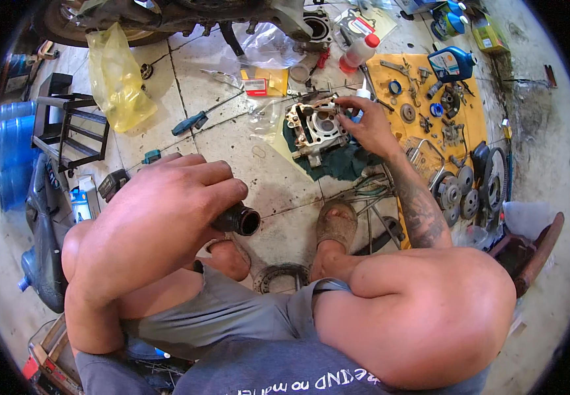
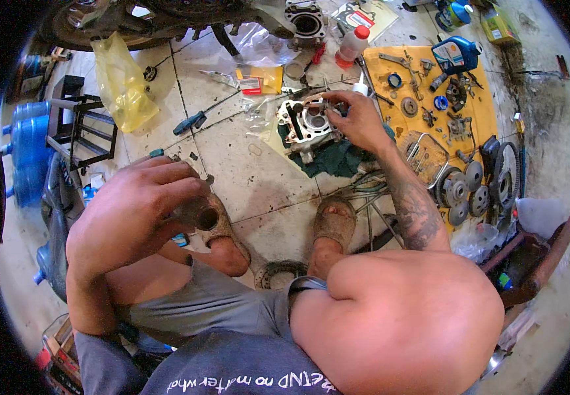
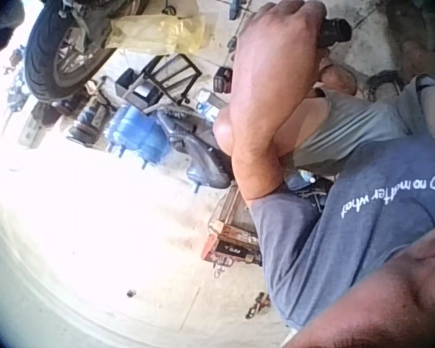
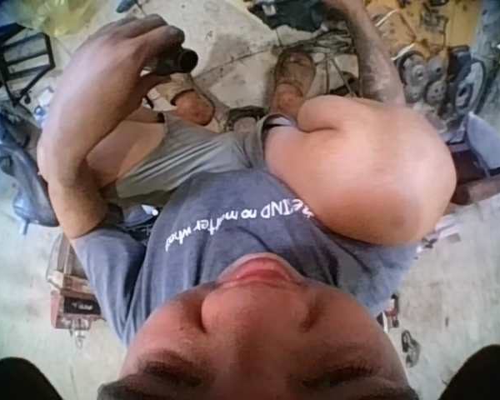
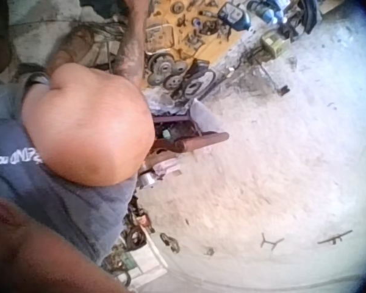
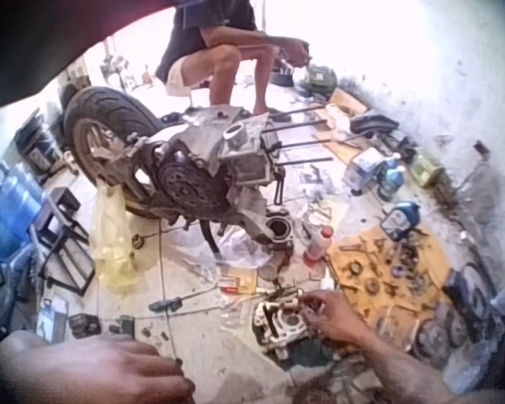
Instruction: Inspecting and assembling motorcycle engine components, specifically focusing on the cylinder head and camshaft.
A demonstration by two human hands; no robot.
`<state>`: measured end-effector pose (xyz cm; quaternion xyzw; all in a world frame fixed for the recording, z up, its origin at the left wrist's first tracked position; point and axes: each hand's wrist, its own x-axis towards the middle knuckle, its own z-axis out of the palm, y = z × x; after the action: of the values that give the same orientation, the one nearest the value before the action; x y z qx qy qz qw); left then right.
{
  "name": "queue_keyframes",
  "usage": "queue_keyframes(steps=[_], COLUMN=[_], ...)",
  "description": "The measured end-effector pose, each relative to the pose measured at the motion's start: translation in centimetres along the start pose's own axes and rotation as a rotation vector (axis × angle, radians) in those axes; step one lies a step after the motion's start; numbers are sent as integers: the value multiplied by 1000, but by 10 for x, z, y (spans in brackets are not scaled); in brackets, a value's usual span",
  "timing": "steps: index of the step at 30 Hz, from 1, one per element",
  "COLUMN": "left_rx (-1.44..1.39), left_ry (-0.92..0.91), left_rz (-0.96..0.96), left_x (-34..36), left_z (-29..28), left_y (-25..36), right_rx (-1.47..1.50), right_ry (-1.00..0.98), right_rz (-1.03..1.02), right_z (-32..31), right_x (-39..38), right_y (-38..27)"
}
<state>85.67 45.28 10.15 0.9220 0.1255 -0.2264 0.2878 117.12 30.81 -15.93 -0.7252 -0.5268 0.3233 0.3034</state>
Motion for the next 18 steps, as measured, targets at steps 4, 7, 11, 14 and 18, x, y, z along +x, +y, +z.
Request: queue_keyframes(steps=[4, 7, 11, 14, 18], left_rx=[10, -8, -6, 2, 16], left_ry=[-24, -8, -29, 0, -42], left_rz=[-11, -35, -27, -4, -41], left_x=[-1, -5, 0, 1, 0], left_z=[1, 2, 1, 3, 2], left_y=[0, -2, -1, -2, -3], right_rx=[22, 46, 25, 36, 55], right_ry=[-181, -285, -53, -37, -260], right_rz=[-7, 28, 30, 25, 8], right_z=[-6, -17, -10, -10, -14], right_x=[-2, -4, 4, 3, -5], right_y=[0, -1, 3, 4, 8])
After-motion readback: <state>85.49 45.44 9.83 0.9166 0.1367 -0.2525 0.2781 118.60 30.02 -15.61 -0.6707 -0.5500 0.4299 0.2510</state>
